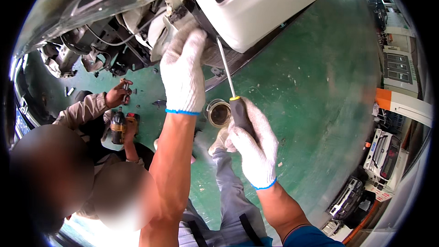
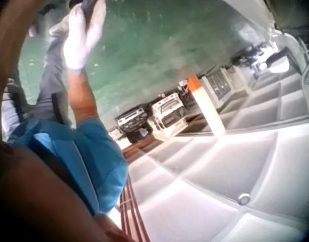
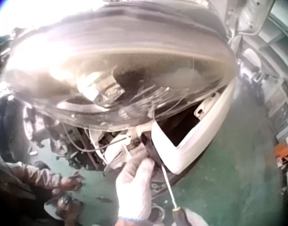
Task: The person uses a screwdriver to pry and remove a black plastic trim piece from the front bumper of a white car. They then use a power drill to remove fasteners from the bumper area. The person is working in a kneeling position on the floor of a garage.
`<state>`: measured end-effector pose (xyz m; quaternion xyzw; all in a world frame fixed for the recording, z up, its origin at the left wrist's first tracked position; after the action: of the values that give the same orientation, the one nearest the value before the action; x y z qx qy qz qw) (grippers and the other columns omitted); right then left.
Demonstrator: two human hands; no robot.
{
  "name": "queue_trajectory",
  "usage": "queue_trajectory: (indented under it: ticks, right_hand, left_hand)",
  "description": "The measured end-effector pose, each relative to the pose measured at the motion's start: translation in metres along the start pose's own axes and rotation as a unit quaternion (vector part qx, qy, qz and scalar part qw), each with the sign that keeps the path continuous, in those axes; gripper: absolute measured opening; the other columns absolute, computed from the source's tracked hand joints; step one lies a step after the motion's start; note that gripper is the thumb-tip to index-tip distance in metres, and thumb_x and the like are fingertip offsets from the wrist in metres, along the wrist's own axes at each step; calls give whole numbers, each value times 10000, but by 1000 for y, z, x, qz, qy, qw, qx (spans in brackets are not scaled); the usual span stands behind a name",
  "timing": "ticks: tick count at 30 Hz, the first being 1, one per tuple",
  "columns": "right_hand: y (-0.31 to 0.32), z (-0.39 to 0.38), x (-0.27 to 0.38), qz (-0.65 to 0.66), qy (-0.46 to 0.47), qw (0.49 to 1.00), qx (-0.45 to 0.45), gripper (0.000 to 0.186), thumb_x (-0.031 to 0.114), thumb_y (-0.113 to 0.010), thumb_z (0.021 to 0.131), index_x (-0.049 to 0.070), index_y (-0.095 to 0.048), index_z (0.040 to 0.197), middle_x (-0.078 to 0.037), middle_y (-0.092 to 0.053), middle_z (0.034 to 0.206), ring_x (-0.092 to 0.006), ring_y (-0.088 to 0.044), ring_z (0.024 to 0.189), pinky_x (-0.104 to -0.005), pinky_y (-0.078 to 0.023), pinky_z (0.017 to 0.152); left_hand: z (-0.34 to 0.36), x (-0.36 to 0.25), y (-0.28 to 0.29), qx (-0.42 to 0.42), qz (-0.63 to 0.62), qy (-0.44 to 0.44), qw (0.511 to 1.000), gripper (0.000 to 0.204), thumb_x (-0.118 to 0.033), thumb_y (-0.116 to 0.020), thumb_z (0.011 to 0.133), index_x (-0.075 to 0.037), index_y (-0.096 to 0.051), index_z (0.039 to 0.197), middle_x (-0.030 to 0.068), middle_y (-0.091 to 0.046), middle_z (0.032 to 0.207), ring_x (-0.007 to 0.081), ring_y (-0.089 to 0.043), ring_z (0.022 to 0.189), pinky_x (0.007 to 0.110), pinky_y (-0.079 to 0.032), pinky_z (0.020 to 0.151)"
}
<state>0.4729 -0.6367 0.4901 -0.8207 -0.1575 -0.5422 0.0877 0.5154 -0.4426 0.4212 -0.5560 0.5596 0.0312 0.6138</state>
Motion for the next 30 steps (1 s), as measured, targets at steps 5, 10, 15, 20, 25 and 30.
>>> queue_trajectory:
  ticks: [5,10,15,20,25,30]
  right_hand:
    - [4,-9,-11,-55,19,997,-48,597,126,-569,952,-52,-447,1509,-113,-658,951,-134,-609,687,-276,-529,581]
    - [12,-11,-15,-65,51,994,-68,574,126,-554,969,-62,-448,1502,-110,-655,929,-123,-599,682,-261,-510,575]
    - [7,-8,-17,-85,81,990,-75,550,151,-559,985,-58,-465,1486,-92,-643,904,-106,-578,666,-244,-483,563]
    - [-5,-8,-26,-82,81,984,-133,538,180,-570,1000,-45,-472,1479,-72,-637,898,-75,-548,627,-211,-437,510]
    - [-21,-5,-30,30,69,994,-84,549,72,-577,997,-16,-435,1520,-34,-603,900,-46,-523,633,-187,-435,543]
    - [-4,1,-21,-57,54,988,-130,534,134,-569,1008,-24,-458,1505,-70,-627,892,-56,-543,588,-170,-410,448]
  left_hand:
    - [-11,39,7,66,-49,93,992,339,-34,-549,1020,69,-584,1341,142,-684,1221,208,-679,1094,344,-551,992]
    - [-12,60,7,88,-81,154,981,334,-25,-536,1011,89,-544,1324,193,-665,1229,276,-680,1106,384,-557,989]
    - [-11,82,0,76,-226,210,948,356,-91,-568,1014,74,-548,1330,197,-663,1236,327,-674,1110,442,-538,994]
    - [-9,92,-14,107,-306,252,912,323,-193,-541,1053,23,-593,1288,156,-685,1233,311,-657,1150,449,-540,951]
    - [-1,104,-25,73,-360,249,896,190,-145,-501,1038,-7,-599,1124,138,-702,1109,288,-708,991,449,-589,866]
    - [7,116,-29,44,-363,217,905,170,-115,-500,1015,1,-599,1091,132,-712,1038,271,-722,904,428,-621,779]
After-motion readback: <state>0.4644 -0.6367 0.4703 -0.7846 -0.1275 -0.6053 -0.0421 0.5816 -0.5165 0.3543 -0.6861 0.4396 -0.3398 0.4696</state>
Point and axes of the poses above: each hand's wrist, its own z-axis towards the middle knuckle, its own y-axis out of the back of the hand, x = y × z, the point moved 7 cm from there along z, towards the middle knuckle
